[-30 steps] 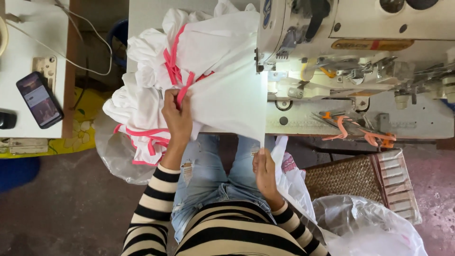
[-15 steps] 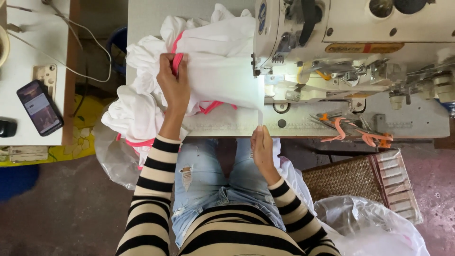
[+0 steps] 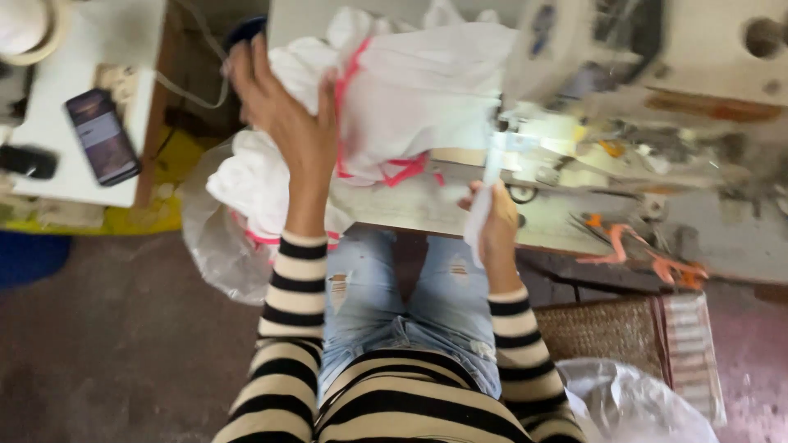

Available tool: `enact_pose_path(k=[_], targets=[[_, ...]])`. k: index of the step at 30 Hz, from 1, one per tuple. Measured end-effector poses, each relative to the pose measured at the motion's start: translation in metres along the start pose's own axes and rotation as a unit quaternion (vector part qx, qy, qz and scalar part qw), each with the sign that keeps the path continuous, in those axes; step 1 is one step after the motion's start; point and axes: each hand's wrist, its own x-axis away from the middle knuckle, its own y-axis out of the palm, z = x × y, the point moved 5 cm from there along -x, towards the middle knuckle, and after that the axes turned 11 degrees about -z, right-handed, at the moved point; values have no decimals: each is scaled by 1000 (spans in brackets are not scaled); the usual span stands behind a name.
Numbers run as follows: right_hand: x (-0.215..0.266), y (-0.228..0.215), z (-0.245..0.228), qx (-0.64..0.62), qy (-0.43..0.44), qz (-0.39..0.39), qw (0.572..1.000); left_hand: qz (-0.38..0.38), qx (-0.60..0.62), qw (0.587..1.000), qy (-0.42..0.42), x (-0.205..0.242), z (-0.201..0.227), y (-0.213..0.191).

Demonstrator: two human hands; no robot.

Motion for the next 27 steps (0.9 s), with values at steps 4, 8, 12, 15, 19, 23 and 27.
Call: enact_pose_path(k=[4,8,12,15,19,23,27], targets=[[36,-5,10,3,94,-2,996,-103,-18,936,-337,70,-82,-5],[54,21,-11,154,98,-13,983,-254,-214,899,-286,88,-125,18],[69,52,-42,214,111,44,970,-154,-223,955,-117,103,-160,12],[76,57,-37,215,77,23,973,-84,-89,984,-132,111,-224,-20],[89,63,-42,245,103,35,963,-44,-124,977,-169,130,-282,-75],[86,48,-44,278,85,18,957,-102,-55,954,-278,189,-345,-47],[81,10,-55,530,141,24,836,-440,40,813,-379,240,-421,29]])
